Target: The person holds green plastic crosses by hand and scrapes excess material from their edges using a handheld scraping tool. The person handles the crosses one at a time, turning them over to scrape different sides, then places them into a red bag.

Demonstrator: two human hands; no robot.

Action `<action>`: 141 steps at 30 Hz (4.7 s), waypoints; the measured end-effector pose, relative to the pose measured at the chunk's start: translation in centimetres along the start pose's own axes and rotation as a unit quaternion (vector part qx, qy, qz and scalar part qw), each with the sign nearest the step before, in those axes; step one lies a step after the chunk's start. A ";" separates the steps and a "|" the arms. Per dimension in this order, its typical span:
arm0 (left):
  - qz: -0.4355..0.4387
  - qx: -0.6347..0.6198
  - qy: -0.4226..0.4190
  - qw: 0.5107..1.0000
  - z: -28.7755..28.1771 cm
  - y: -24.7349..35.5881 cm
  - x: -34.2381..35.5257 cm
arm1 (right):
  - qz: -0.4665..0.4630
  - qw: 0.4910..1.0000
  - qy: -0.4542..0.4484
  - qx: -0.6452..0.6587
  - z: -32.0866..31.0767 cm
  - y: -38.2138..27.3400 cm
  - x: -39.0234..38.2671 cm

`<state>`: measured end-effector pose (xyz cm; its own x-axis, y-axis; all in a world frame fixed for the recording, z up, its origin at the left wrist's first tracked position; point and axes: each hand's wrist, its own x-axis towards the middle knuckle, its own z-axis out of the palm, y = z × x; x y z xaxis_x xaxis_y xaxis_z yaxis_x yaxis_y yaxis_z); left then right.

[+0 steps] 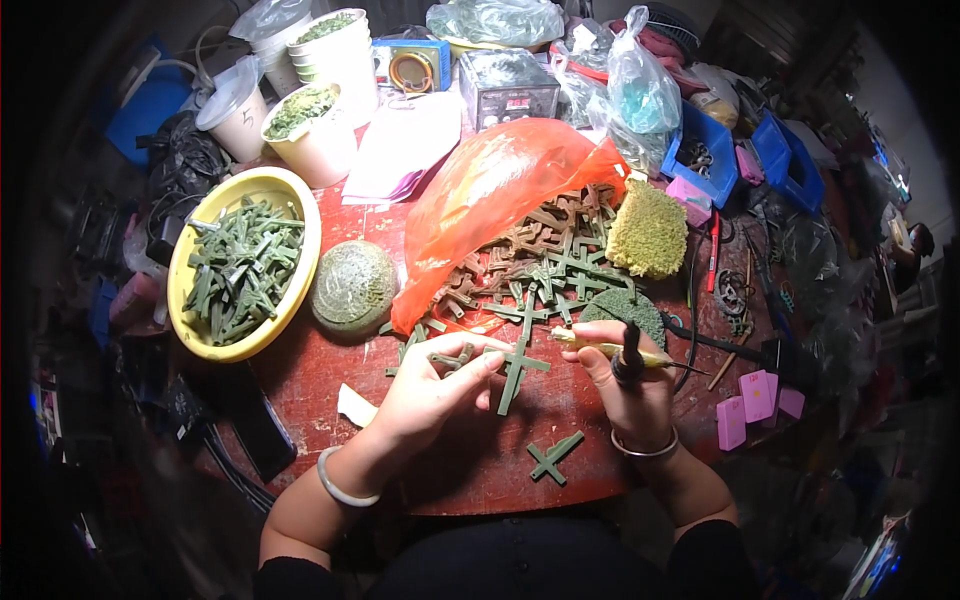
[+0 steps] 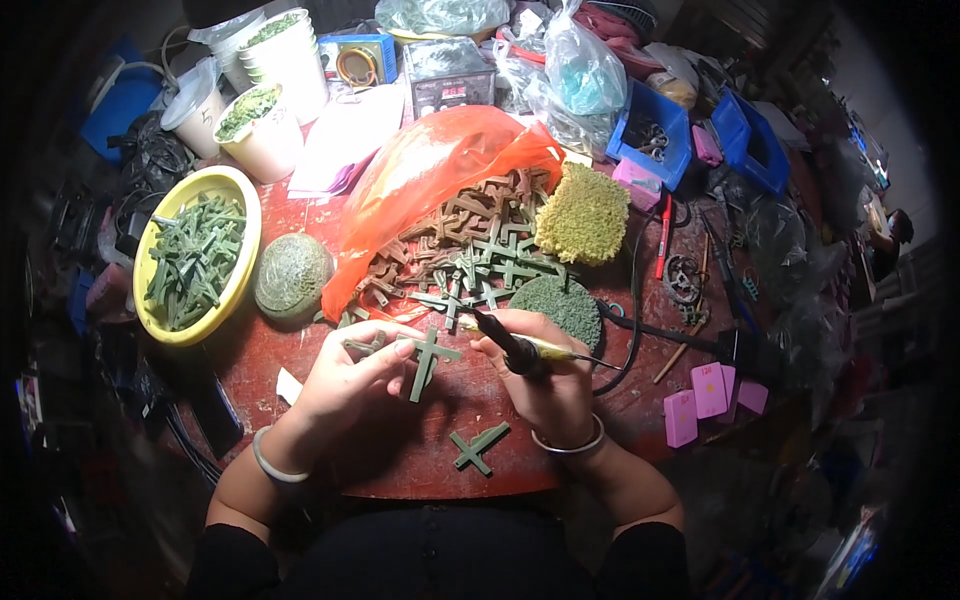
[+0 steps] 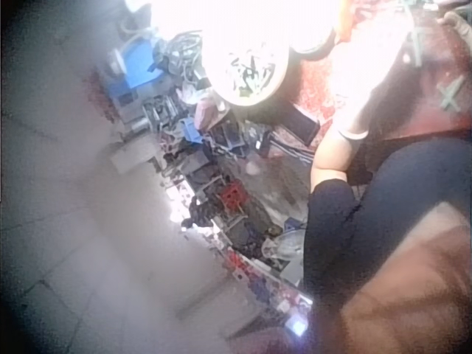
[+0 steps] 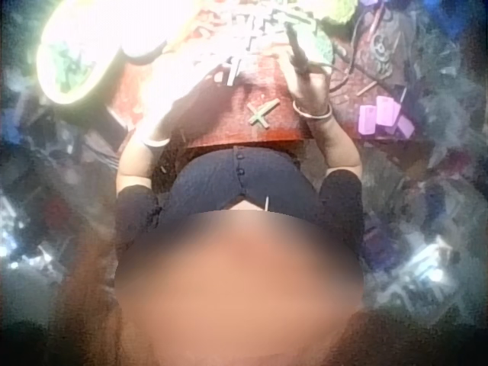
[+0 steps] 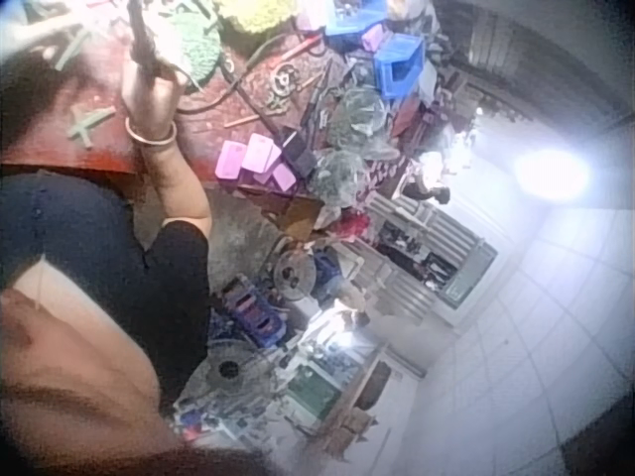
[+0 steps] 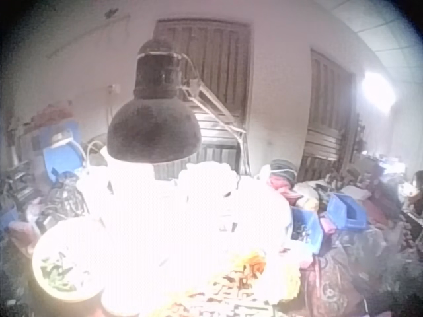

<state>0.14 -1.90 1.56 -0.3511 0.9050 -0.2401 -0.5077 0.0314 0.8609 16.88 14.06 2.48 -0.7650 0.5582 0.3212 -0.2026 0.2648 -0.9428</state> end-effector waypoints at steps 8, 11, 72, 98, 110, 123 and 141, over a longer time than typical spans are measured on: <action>0.008 0.010 -0.001 1.000 -0.1 -0.1 0.2 | 0.064 0.997 -0.033 0.026 -0.3 -1.3 -0.1; 0.018 0.025 0.003 1.000 -0.1 -0.1 0.4 | 0.072 0.985 -0.141 0.063 -0.9 -1.0 0.1; 0.173 0.252 -0.157 0.939 0.9 1.4 -0.3 | -0.004 0.998 -0.051 0.022 0.0 -0.4 1.0; -0.033 0.006 -0.060 0.998 1.2 1.4 -0.9 | 0.066 0.966 -0.159 0.191 0.8 -1.2 -1.0; -0.033 0.098 0.018 0.995 1.4 0.8 -1.0 | 0.047 0.997 -0.009 0.067 0.0 -1.2 -0.6; -0.066 0.100 -0.064 0.991 1.8 2.2 -1.1 | 0.037 0.998 0.005 0.040 -0.2 -0.8 -0.2; -0.106 0.038 0.055 0.992 0.9 3.2 -1.3 | -0.028 0.981 0.078 -0.175 -0.5 2.6 0.2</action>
<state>-0.31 -2.55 5.02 -0.3288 0.8233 -0.4628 -0.5199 0.2513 0.8164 16.49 15.32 0.11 -0.6498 0.6419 0.4070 0.0022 0.5371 -0.8435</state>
